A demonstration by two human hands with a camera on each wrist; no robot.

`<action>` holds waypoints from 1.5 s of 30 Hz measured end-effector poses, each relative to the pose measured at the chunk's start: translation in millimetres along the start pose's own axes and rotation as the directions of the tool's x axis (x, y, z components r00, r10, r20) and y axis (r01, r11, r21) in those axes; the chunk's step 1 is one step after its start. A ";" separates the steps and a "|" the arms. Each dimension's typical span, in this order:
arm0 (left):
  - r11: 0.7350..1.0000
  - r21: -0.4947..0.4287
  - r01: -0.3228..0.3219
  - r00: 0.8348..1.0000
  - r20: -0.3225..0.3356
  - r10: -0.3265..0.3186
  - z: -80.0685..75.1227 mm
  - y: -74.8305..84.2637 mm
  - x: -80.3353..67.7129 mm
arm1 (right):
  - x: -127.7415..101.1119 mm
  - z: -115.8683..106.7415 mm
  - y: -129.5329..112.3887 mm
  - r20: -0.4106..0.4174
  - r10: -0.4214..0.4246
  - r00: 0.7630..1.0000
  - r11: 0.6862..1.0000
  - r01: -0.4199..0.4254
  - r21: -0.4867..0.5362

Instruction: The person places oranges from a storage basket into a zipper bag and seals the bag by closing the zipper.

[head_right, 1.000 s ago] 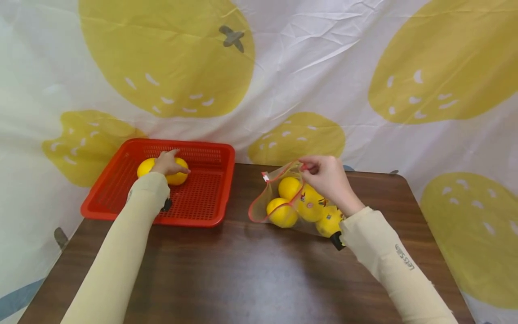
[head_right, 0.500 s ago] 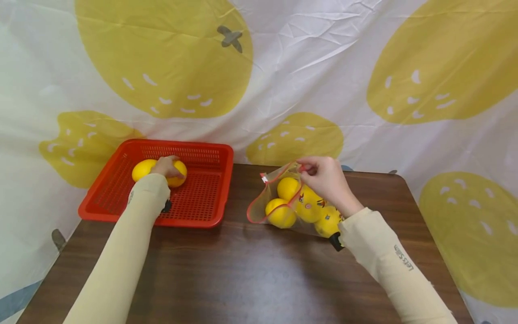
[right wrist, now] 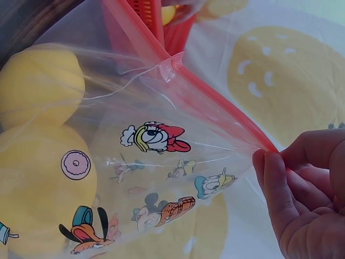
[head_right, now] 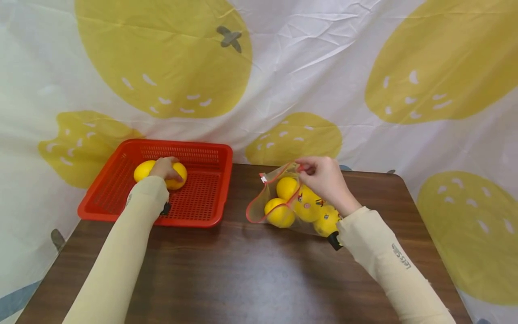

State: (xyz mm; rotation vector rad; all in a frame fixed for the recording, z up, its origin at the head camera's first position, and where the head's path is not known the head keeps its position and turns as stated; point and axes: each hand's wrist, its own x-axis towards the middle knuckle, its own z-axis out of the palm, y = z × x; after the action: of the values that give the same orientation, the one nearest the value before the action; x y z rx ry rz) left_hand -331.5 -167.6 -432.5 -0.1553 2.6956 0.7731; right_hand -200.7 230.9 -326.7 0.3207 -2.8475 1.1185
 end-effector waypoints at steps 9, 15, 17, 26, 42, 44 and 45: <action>0.991 0.010 -0.133 0.990 -0.047 0.133 -6.3 9.0 -3.2 | 4.1 -1.8 1.7 -0.004 -0.015 1.000 0.999 0.015 -0.029; 0.968 -0.040 -0.249 0.967 -0.072 0.246 -9.6 21.9 -13.1 | 6.8 -2.5 3.2 -0.006 -0.030 1.000 0.999 0.030 -0.041; 0.959 -0.042 -0.280 0.958 -0.075 0.276 -11.2 27.6 -18.0 | 7.5 -2.3 3.7 -0.004 -0.033 0.999 0.999 0.033 -0.039; 0.882 -0.036 -0.470 0.880 -0.086 0.466 -11.4 59.9 -49.7 | 8.8 -2.1 3.6 -0.019 -0.047 0.999 0.998 0.046 -0.049; 0.726 -0.097 -0.681 0.731 -0.030 0.682 19.6 109.6 -101.3 | 11.3 1.3 4.9 -0.019 -0.065 0.998 0.996 0.064 -0.058; 0.711 -0.115 -0.694 0.717 -0.026 0.696 25.1 113.6 -103.5 | 11.6 1.2 5.2 -0.018 -0.062 0.998 0.996 0.061 -0.059; 0.703 -0.127 -0.699 0.711 -0.024 0.703 28.0 115.7 -104.6 | 12.0 1.3 5.3 -0.018 -0.061 0.998 0.996 0.060 -0.061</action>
State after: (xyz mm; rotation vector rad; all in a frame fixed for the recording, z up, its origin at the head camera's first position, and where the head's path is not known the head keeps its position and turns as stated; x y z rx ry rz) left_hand -247.7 -53.4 -361.5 0.9156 2.6502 1.1331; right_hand -213.5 231.8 -329.5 0.3869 -2.8270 1.0169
